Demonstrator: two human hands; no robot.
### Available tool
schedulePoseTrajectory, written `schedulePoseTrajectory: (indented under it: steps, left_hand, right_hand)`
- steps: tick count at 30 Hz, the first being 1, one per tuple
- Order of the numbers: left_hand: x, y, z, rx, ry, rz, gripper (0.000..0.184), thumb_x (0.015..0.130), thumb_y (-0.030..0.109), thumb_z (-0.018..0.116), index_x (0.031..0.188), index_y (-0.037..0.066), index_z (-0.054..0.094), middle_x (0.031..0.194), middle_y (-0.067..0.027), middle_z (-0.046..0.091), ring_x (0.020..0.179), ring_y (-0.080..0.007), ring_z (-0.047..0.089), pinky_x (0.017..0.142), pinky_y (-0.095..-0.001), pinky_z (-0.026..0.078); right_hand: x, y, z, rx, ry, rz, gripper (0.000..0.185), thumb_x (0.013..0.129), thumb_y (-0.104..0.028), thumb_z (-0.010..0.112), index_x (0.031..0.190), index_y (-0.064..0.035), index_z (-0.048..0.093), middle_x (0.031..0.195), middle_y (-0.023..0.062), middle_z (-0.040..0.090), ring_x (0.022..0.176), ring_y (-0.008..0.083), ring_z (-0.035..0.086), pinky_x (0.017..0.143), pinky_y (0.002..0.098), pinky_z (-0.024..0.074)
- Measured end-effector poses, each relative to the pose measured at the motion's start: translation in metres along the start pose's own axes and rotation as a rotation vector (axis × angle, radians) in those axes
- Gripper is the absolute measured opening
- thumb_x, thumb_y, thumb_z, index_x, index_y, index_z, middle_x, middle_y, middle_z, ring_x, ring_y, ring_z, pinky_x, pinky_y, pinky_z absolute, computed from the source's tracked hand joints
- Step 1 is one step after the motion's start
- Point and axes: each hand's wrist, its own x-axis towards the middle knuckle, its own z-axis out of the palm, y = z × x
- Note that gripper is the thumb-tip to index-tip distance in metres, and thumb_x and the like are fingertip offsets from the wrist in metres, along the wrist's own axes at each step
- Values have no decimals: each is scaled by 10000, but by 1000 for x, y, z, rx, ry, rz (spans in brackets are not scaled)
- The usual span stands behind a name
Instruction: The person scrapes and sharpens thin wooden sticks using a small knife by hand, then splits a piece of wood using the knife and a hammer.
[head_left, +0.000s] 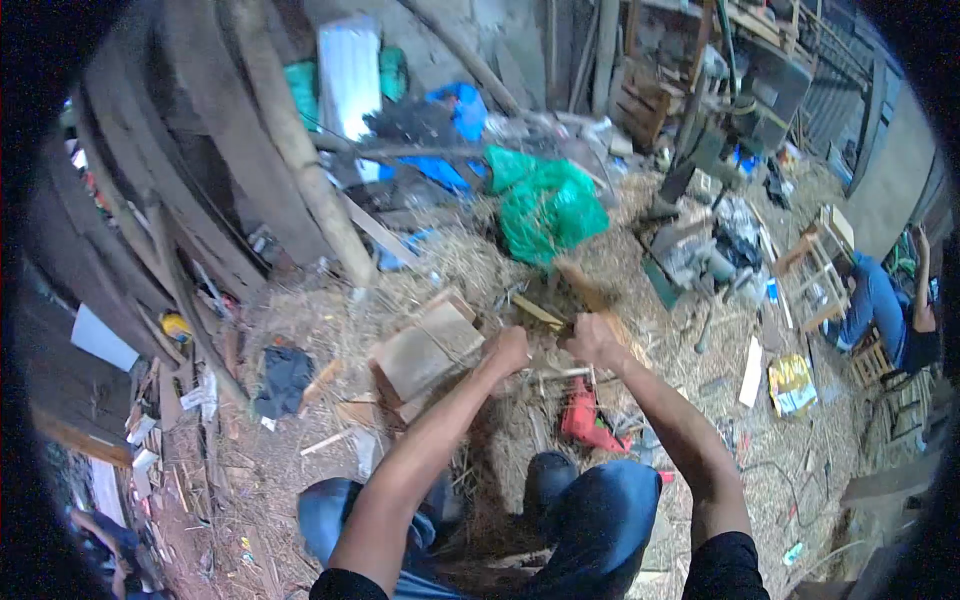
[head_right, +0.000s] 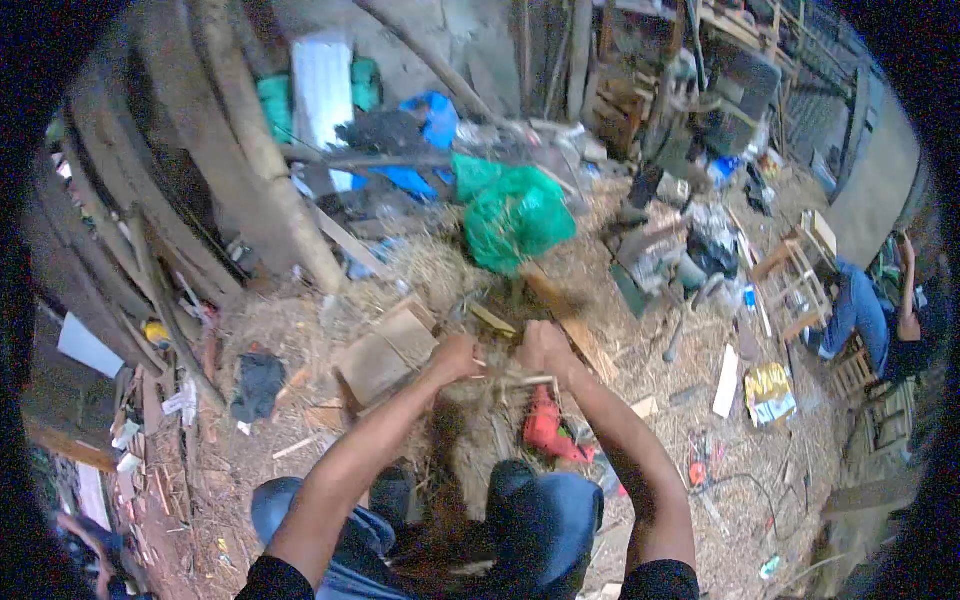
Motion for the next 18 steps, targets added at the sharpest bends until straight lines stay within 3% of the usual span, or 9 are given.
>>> schedulePoseTrajectory:
  steps: [1, 4, 6, 8, 9, 11, 12, 15, 18]
  left_hand:
    - [-11, 1, -23, 17, 91, -12, 158, 719, 135, 615, 759, -14, 649, 807, -246, 640, 758, -392, 635, 679, -456, 506]
    - [-53, -8, -91, -111, 233, 11, 136, 701, 141, 631, 763, 23, 655, 782, -222, 640, 734, -357, 640, 672, -445, 504]
    - [-87, -18, -129, -87, 362, 79, 142, 687, 146, 644, 771, 32, 639, 749, -190, 638, 691, -353, 625, 639, -421, 498]
    - [-119, -26, -158, -52, 563, 33, 248, 643, 153, 726, 873, 75, 670, 757, -146, 658, 726, -278, 655, 647, -369, 506]
    - [-133, -32, -163, -60, 571, 23, 248, 643, 153, 726, 873, 75, 670, 757, -146, 658, 726, -278, 655, 647, -369, 506]
    - [-146, -45, -179, -252, 853, 38, 258, 696, 124, 717, 934, 54, 648, 748, -142, 657, 703, -247, 654, 626, -344, 496]
    - [-150, -53, -177, -262, 860, 34, 258, 696, 124, 717, 934, 54, 648, 748, -142, 657, 703, -247, 654, 626, -344, 496]
    - [-149, -83, -172, -425, 840, -10, 291, 752, 139, 676, 1020, 31, 636, 821, -170, 646, 771, -329, 630, 674, -386, 476]
    - [-143, -108, -159, -403, 977, 18, 269, 755, 128, 687, 987, 10, 621, 901, -178, 652, 825, -286, 641, 725, -359, 477]
  right_hand:
    - [0, -11, -9, -27, -32, -53, 359, 720, -340, 664, 774, 14, 641, 722, 253, 600, 699, 396, 613, 616, 452, 484]
    - [10, -56, -12, 25, -8, -166, 456, 693, -385, 652, 805, 57, 644, 830, 274, 629, 810, 397, 632, 702, 453, 505]
    - [-5, -101, -24, -37, -57, -129, 525, 705, -433, 647, 801, 83, 634, 829, 268, 632, 812, 393, 634, 704, 448, 506]
    - [-20, -136, -22, 90, -121, 20, 554, 720, -462, 641, 769, 89, 631, 793, 283, 623, 807, 400, 635, 698, 458, 504]
    - [-19, -138, 3, 99, -72, 53, 557, 732, -459, 631, 798, 94, 631, 796, 298, 618, 820, 418, 628, 705, 465, 504]
    - [-30, -148, 43, 134, 64, 22, 523, 753, -448, 628, 844, 67, 621, 853, 298, 621, 861, 427, 618, 730, 474, 501]
    - [-40, -152, 63, 102, 130, 47, 493, 761, -434, 628, 860, 49, 640, 867, 289, 626, 873, 419, 618, 744, 469, 500]
    - [-32, -144, 131, -17, 122, 100, 480, 780, -453, 619, 901, 10, 645, 878, 251, 639, 860, 410, 619, 751, 472, 492]
    - [-30, -145, 151, 49, -33, 154, 502, 794, -496, 588, 916, -13, 645, 861, 228, 647, 835, 406, 622, 745, 473, 490]
